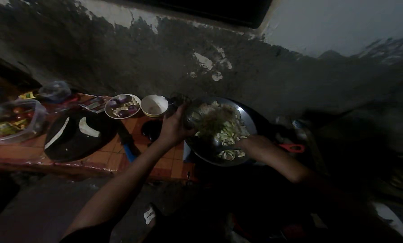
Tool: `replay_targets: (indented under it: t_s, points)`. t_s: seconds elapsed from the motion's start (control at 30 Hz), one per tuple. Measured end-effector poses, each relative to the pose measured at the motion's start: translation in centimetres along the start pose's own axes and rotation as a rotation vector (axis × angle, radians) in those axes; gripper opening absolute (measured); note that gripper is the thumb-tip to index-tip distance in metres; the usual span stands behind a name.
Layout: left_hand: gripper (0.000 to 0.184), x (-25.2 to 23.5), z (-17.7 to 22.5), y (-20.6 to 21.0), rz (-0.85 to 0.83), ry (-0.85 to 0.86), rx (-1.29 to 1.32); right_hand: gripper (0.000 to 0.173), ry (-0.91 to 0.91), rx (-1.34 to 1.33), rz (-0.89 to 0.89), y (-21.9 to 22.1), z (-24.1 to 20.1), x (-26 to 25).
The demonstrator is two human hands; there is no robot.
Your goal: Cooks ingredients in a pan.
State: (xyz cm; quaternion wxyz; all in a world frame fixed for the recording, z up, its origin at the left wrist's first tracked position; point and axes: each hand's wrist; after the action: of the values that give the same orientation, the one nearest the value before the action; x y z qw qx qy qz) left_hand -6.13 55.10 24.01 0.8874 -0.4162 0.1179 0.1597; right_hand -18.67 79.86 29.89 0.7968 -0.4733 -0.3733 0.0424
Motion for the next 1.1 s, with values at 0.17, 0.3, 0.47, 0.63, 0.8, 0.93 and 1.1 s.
replay_targets:
  t_s: [0.17, 0.3, 0.47, 0.63, 0.8, 0.93, 1.1]
  points:
    - [0.094, -0.2, -0.1, 0.0, -0.004, 0.012, -0.01, 0.032, -0.016, -0.049, -0.001, 0.2, 0.3, -0.2]
    - [0.095, -0.3, -0.2, 0.0, -0.011, 0.01, -0.005, 0.036, -0.026, -0.042, -0.007, 0.4, 0.5, -0.4]
    - [0.092, -0.2, -0.2, 0.0, -0.007, -0.001, -0.01, 0.036, -0.051, -0.151, -0.022, 0.9, 1.7, -1.1]
    - [0.093, 0.0, -1.2, -0.2, 0.018, 0.026, 0.034, 0.031, -0.125, -0.322, -0.076, 0.6, 3.6, -0.7]
    - [0.093, -0.1, -1.5, -0.5, -0.01, 0.053, -0.013, 0.027, -0.108, -0.369, -0.082, -1.7, 5.5, 1.4]
    - [0.095, -0.1, -1.1, 0.2, -0.04, 0.01, -0.015, 0.03, -0.061, -0.333, -0.053, -5.4, 6.9, 3.6]
    - [0.095, -0.3, 0.1, 1.8, -0.118, 0.01, 0.002, 0.032, 0.056, -0.357, -0.042, -9.3, 6.7, 6.4]
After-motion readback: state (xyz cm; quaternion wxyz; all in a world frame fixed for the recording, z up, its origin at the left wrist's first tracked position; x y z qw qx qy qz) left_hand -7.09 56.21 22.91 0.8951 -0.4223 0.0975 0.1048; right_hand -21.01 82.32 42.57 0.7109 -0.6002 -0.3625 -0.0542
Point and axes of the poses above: each hand's wrist, its own x-axis away from the middle knuckle, its own y-axis out of the palm, z = x × y, and after that the axes turned 14 degrees about y, right-handed
